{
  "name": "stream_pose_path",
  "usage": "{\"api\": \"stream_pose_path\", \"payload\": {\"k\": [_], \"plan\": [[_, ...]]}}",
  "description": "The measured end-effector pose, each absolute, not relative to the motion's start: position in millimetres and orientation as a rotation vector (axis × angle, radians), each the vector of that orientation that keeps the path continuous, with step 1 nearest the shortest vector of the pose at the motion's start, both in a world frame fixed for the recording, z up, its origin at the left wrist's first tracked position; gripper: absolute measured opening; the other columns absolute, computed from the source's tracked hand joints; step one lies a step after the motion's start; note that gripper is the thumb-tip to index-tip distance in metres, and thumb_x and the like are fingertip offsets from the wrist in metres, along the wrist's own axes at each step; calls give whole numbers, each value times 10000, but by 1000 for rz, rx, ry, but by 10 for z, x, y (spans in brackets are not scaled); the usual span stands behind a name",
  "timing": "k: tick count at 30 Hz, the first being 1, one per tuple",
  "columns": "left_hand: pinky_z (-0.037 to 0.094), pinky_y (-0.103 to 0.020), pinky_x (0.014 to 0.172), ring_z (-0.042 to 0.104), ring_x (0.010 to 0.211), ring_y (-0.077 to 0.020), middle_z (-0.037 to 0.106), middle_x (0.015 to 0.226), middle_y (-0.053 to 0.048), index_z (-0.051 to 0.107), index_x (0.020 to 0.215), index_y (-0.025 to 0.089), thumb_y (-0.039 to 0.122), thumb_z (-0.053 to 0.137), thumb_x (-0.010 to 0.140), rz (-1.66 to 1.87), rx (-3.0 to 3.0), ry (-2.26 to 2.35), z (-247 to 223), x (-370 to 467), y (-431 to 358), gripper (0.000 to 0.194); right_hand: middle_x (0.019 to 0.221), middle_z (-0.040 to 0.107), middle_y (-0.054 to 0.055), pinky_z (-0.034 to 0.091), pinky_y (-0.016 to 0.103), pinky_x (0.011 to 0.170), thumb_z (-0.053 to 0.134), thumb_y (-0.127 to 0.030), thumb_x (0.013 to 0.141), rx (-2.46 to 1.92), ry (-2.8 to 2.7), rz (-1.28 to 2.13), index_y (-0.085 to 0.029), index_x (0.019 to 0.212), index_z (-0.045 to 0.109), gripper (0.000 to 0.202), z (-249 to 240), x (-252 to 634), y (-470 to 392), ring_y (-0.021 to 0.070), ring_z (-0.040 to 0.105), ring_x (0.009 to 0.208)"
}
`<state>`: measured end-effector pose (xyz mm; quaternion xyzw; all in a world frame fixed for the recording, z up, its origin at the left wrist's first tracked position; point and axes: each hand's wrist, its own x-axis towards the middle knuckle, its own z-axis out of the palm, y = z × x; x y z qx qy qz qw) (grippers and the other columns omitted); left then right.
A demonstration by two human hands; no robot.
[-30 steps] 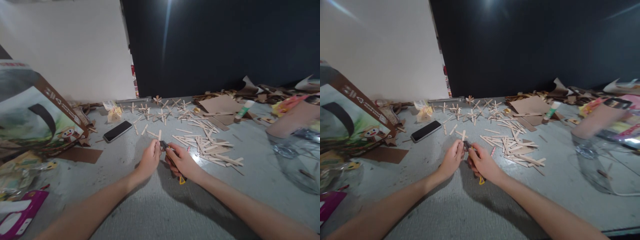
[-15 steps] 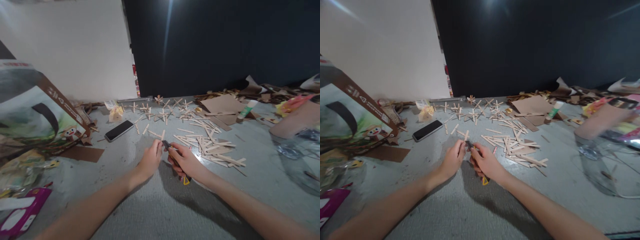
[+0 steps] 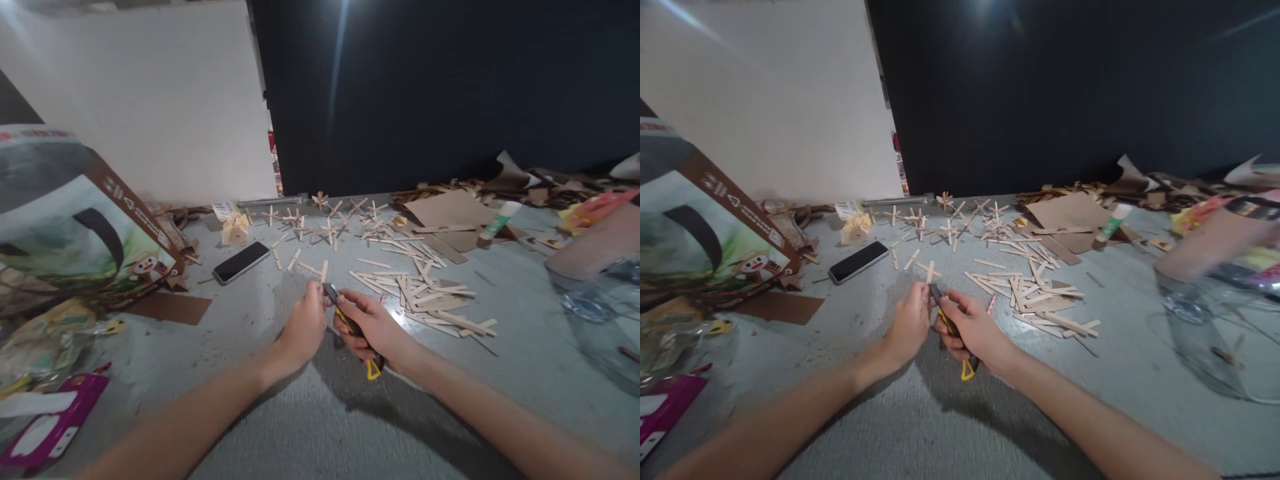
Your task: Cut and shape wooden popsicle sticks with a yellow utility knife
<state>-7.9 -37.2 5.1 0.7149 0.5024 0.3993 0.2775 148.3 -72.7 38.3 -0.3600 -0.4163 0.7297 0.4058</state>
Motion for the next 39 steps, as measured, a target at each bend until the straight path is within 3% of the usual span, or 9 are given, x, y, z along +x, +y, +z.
{"api": "stream_pose_path", "payload": {"k": [7, 16, 21, 25, 30, 39], "plan": [[434, -285, 644, 579, 662, -150, 630, 759, -6, 492, 895, 228, 377, 363, 1077, 1150, 1913, 1243, -28, -85, -320, 268, 584, 516, -126, 153, 133, 307, 879, -656, 695, -832, -952, 1956, -248, 952, 505, 610, 375, 1516, -684, 11, 243, 363], [379, -273, 615, 495, 612, -135, 539, 680, 23, 445, 822, 236, 327, 341, 1064, 1175, 1915, 1203, 55, -79, -329, 279, 587, 532, -113, 141, 129, 310, 919, -587, 688, -780, -871, 2006, -239, 953, 528, 587, 333, 1544, -645, 10, 226, 374], [367, -265, 594, 457, 594, -130, 539, 665, 33, 432, 790, 236, 243, 494, 961, 1132, 1953, 1145, 33, -96, -346, 182, 613, 540, -101, 170, 137, 304, 845, -621, 766, -781, -999, 1986, -226, 923, 541, 523, 374, 1538, -683, 10, 236, 369], [424, -274, 624, 536, 630, -142, 604, 746, 0, 499, 897, 224, 306, 416, 1027, 1135, 1879, 1151, 45, -84, -366, 174, 614, 533, -111, 220, 154, 292, 732, -680, 845, -890, -1177, 1738, -247, 941, 513, 495, 389, 1557, -690, 28, 282, 339], [403, -270, 594, 512, 577, -133, 536, 681, 32, 524, 1000, 216, 430, 357, 1078, 1081, 1847, 1227, 72, -84, -393, 282, 567, 476, -112, 259, 180, 291, 629, -649, 924, -1017, -1382, 1461, -253, 900, 506, 416, 381, 1579, -678, 48, 313, 319], [384, -273, 583, 537, 592, -142, 572, 718, 17, 520, 1030, 219, 392, 364, 1068, 1028, 1850, 1272, 60, -90, -398, 236, 571, 502, -72, 255, 210, 331, 606, -532, 978, -1097, -1459, 1361, -264, 829, 505, 322, 387, 1565, -711, 68, 331, 354]]}}
